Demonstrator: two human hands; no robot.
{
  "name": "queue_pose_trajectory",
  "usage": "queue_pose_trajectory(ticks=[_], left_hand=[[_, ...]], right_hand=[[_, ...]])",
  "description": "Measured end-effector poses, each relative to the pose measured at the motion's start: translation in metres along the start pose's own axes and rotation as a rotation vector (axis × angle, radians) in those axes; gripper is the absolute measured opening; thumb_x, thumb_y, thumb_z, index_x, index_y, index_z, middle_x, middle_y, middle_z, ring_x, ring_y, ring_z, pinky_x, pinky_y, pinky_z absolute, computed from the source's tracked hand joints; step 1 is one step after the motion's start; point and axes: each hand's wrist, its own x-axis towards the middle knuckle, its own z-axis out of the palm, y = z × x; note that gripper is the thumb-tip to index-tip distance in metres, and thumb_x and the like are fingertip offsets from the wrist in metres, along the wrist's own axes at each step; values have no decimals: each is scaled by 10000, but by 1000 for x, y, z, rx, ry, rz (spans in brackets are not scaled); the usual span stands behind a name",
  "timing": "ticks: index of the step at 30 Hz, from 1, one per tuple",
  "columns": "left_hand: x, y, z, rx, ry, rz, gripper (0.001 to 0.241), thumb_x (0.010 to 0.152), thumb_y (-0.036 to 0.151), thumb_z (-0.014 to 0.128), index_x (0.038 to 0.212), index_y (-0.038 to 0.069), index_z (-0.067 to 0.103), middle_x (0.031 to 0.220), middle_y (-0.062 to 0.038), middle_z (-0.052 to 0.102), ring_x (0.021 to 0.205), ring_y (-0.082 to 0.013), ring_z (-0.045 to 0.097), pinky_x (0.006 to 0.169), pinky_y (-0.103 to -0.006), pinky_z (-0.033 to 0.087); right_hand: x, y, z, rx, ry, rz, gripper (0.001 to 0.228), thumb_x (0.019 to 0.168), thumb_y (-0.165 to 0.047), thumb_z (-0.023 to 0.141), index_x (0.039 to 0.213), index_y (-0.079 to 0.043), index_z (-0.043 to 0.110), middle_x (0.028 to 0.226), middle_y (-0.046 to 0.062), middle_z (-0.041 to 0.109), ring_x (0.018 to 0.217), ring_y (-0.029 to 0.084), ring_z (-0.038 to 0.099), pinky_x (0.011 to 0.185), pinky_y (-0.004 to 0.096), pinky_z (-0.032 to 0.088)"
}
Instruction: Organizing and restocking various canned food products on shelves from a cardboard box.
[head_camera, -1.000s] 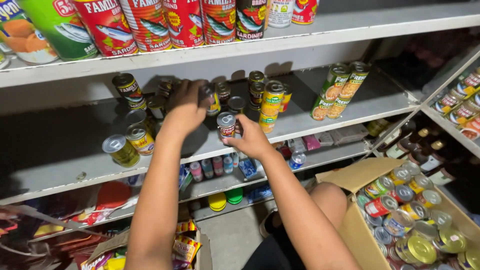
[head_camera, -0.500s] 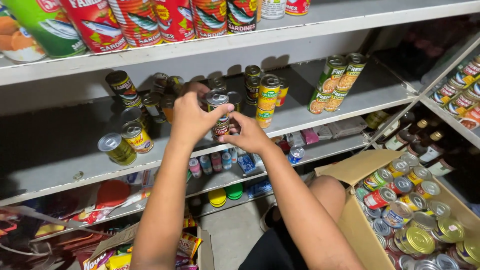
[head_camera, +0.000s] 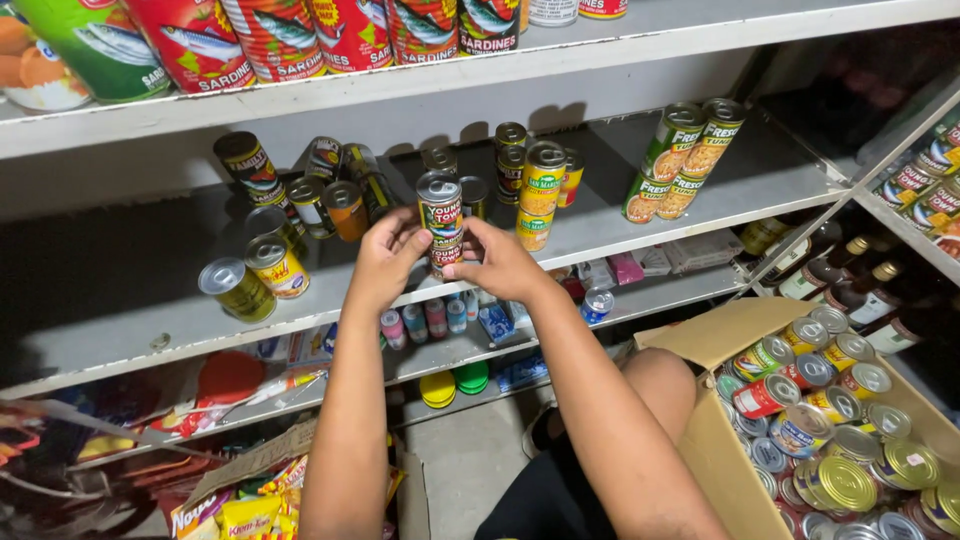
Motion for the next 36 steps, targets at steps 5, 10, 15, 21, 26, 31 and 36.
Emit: queue_pose_trajectory(ticks=[5,10,15,21,26,31,36], left_hand=[[5,-14,-9,-59,1,11,394,984,38,635,1352,-76,551,1307,-132,648,1227,-197,619,1077,-342,495],[47,-8,-7,37,127,114,477,901,-69,542,1375,-49,578,1346,-136,664,1276,-238,618,1128,-350,461],[93,19,11,880,74,231,563,814,-6,645,1368,42,563,1324,-219,607,1211,-370,590,1022,-385,468],[146,-57,-29,1201,-203,218,571,901,52,692,1437,63,494,1387,-239,588,1286,-417,563,1096,-434,453],[111,7,-13,1124,-45,242,734,804,29,707,1477,15,413,1398,-283,566,1297,-423,553,1082,-437,451],[42,113,18,902,105,83,722,892,162,795,1471,4,394,1315,-239,620,1206,-334,611,1022,-393,476],[32,160,39,519,94,243,599,972,142,765,1432,-55,437,1310,-152,678,1192,-190,646,1048,-340,508]], right_hand=[[-6,-19,6,-102,51,-65,594,805,-109,862,1298,-47,536,1197,71,701,1127,157,680,994,342,561],[-13,-34,10,-176,132,-130,467,915,-175,778,1287,-51,523,1115,81,763,1035,158,747,913,334,602],[-13,-30,8,-446,329,-137,443,926,-192,745,1272,-45,510,1050,125,734,947,201,755,835,327,609],[-14,-23,5,-333,322,-164,420,956,-200,731,1274,-48,501,1132,129,730,1041,202,749,894,330,609],[-16,-33,3,-475,366,-127,447,940,-206,737,1298,-66,507,1108,147,721,965,221,742,846,345,595],[-14,-23,6,-420,314,-108,460,963,-209,703,1340,-76,476,1138,135,711,1005,203,742,870,335,592],[-18,-27,2,-349,242,-51,459,963,-201,686,1353,-92,469,1169,100,711,1049,188,729,920,336,585]])
